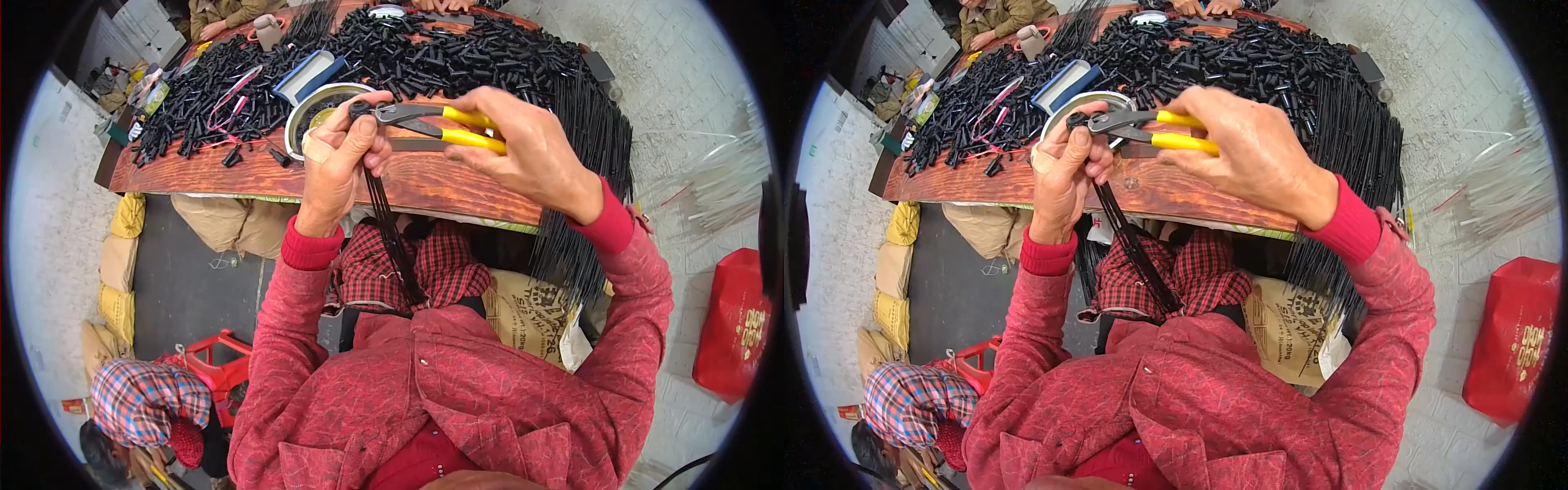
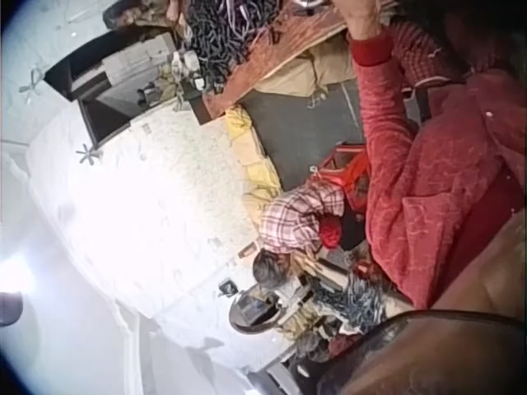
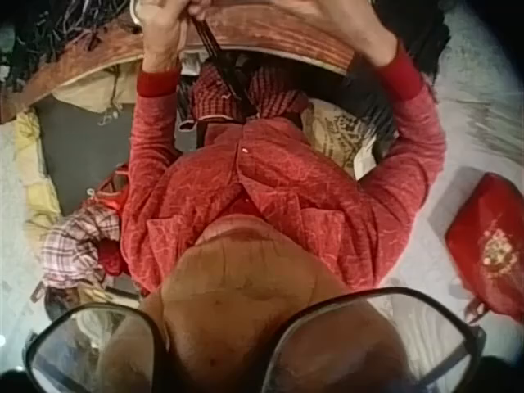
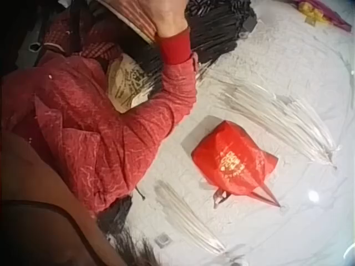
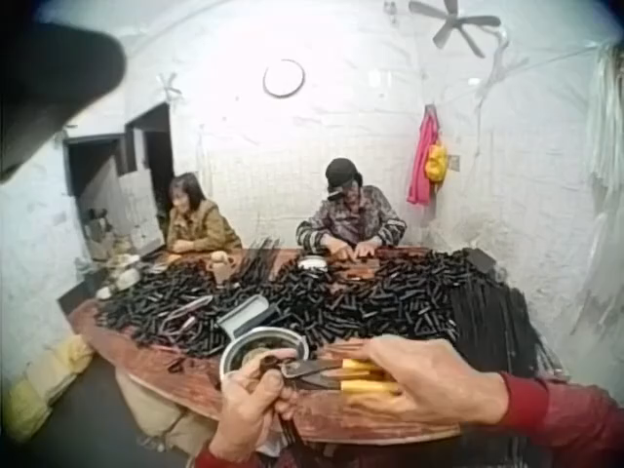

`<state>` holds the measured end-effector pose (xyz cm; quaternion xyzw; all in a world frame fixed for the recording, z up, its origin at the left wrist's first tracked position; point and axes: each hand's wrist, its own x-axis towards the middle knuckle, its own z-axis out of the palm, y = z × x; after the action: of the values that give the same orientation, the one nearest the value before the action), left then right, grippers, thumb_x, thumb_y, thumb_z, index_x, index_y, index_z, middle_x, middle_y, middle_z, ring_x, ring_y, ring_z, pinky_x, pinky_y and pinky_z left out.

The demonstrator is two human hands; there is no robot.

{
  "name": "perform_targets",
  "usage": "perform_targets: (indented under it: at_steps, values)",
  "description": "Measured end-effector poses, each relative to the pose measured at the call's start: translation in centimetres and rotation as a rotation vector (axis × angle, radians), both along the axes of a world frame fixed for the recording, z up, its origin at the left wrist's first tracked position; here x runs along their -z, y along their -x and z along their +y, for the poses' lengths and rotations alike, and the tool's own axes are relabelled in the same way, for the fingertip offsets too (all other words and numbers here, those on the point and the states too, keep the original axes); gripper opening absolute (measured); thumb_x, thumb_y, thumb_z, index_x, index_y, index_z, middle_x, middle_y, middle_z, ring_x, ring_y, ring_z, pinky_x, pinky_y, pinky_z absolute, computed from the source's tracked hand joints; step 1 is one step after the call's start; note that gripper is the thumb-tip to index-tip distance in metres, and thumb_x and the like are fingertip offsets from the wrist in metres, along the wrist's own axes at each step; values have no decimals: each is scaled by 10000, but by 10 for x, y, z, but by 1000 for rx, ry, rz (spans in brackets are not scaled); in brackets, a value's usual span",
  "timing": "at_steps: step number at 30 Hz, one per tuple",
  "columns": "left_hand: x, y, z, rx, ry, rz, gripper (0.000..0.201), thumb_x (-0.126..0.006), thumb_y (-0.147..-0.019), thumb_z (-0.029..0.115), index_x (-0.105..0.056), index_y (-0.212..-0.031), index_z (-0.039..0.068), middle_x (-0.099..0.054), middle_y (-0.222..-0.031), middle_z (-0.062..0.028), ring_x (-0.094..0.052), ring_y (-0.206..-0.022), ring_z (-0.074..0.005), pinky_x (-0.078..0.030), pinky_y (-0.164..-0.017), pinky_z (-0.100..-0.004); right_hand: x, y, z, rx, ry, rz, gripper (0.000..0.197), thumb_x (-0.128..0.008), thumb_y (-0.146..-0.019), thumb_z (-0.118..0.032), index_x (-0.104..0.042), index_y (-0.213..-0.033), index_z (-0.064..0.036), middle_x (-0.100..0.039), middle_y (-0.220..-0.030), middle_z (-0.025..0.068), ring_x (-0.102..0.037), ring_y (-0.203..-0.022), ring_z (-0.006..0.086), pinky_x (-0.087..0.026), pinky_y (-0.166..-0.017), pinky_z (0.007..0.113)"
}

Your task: Assembling windshield wiper blades by attaching rubber strips and metal components using pliers.

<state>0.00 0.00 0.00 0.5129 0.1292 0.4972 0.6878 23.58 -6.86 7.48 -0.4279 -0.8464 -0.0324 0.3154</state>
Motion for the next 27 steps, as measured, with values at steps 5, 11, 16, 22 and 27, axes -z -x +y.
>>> perform_targets:
  at_steps: [5, 11, 16, 22, 27]
  values:
    - [-5, -9, -3, 60, -41, 19, 480, -617, -1000, 271, -510, -1344, -46, -450, -694, 4, -418, -598, -88, -380, -536, -253, -4, -21, -4, -92, 1472, 626, 609, -414, -1012, -597, -615, -971, -24, -590, -571, 64, -546, -389, 109, -430, -349, 219]
    - [-1, -6, -2, 4, -61, 16, 468, -613, -1003, 247, -512, -1349, -52, -470, -708, 0, -431, -607, -88, -389, -542, -247, -14, -7, -12, 67, 546, 7, 478, -809, -817, -270, -594, -1139, 12, -670, -975, 90, -667, -848, 181, -496, -629, 312]
    - [-10, -8, -6, 54, -81, 40, 513, -617, -999, 279, -484, -1378, -41, -451, -705, 3, -427, -610, -95, -390, -542, -257, -11, -25, -8, -80, 721, 331, 389, -670, -940, -369, -627, -983, 16, -653, -726, 108, -635, -568, 149, -501, -505, 262]
    - [-7, -3, -5, 64, -86, 64, 471, -623, -996, 249, -528, -1346, -53, -520, -709, -8, -482, -624, -90, -424, -559, -239, -22, -24, -9, -103, 1113, 384, 484, -716, -898, -439, -575, -1030, 5, -648, -743, 80, -605, -518, 110, -479, -464, 248]
    - [-5, -1, -3, 33, -85, 65, 472, -624, -996, 251, -530, -1346, -50, -529, -722, -13, -483, -624, -88, -429, -561, -238, -12, -11, -18, 82, 66, -56, 470, -716, -890, -407, -599, -1081, 6, -581, -683, 34, -583, -576, 163, -487, -566, 302]
